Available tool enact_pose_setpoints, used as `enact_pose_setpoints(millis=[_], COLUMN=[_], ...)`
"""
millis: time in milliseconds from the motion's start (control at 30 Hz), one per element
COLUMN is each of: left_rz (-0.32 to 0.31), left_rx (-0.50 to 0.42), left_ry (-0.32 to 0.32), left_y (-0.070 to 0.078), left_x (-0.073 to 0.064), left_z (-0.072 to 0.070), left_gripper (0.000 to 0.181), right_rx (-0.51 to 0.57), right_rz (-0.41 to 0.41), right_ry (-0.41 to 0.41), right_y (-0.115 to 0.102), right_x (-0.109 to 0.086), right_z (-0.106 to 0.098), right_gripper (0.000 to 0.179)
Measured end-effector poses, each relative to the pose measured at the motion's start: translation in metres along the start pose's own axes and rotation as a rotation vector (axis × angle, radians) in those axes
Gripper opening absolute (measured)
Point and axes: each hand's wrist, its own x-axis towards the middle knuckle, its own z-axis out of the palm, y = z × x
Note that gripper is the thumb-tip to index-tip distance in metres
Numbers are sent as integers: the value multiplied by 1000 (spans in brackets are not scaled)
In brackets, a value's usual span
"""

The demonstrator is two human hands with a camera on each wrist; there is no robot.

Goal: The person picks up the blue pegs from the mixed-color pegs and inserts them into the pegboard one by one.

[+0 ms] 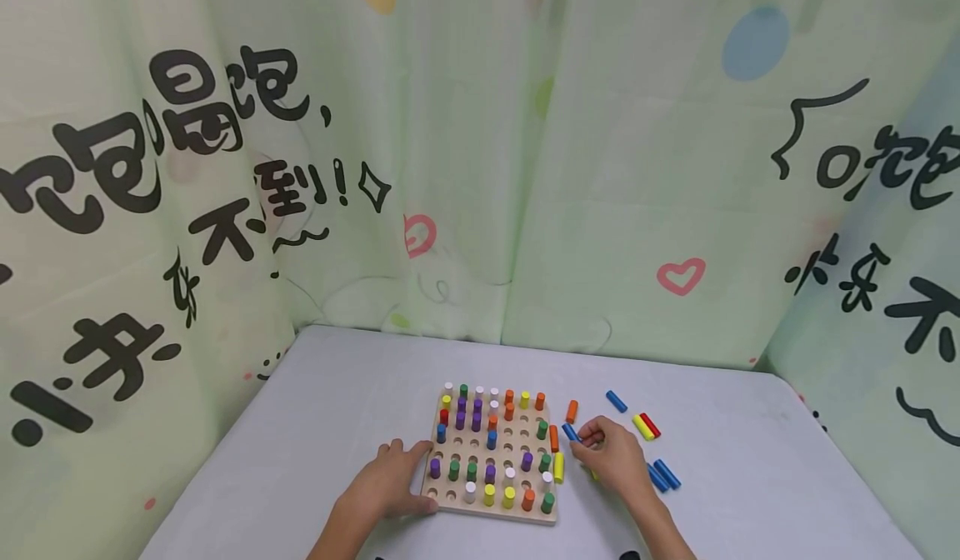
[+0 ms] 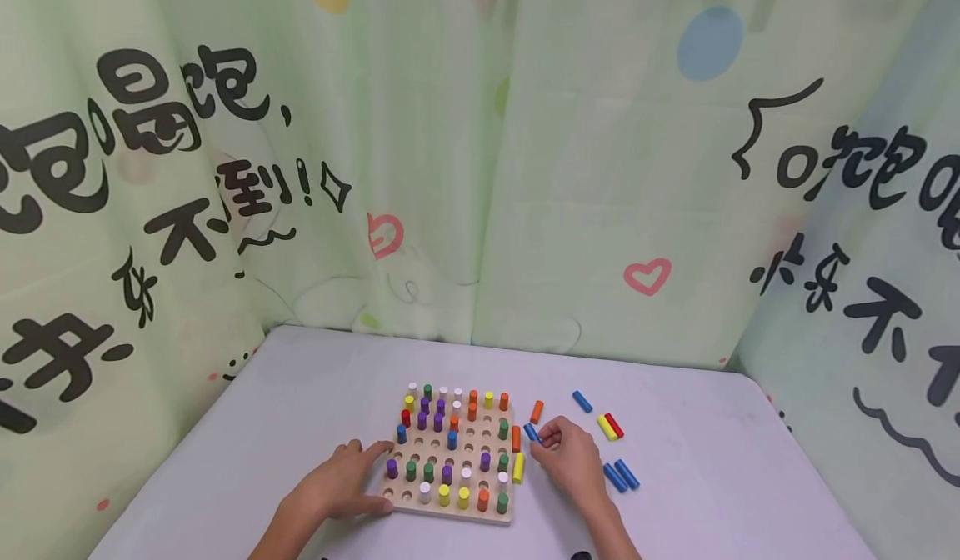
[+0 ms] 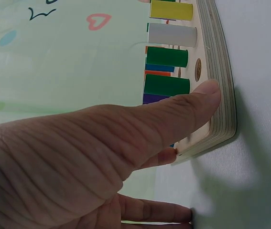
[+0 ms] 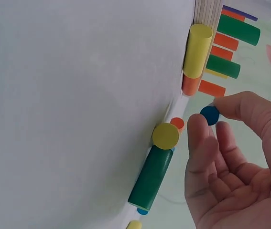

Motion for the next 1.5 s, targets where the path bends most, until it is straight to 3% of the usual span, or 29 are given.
enact_pose_setpoints(millis=[267, 800, 1500], left_rz=[10, 10, 16], left_rx=[3, 2, -7], left_ry=[1, -6, -2], left_y=[-1, -2, 0], left_x=[0, 1, -1], left_z=[-1, 1, -1], left_gripper=[78, 77, 77], right_rx=[53, 114, 212], right_rz=[-41, -110, -184], right_ry=[24, 33, -7], right_y=[-5, -34, -62], right_x=[-2, -11, -17], right_z=[2, 1, 24], right_gripper=[20, 16, 18])
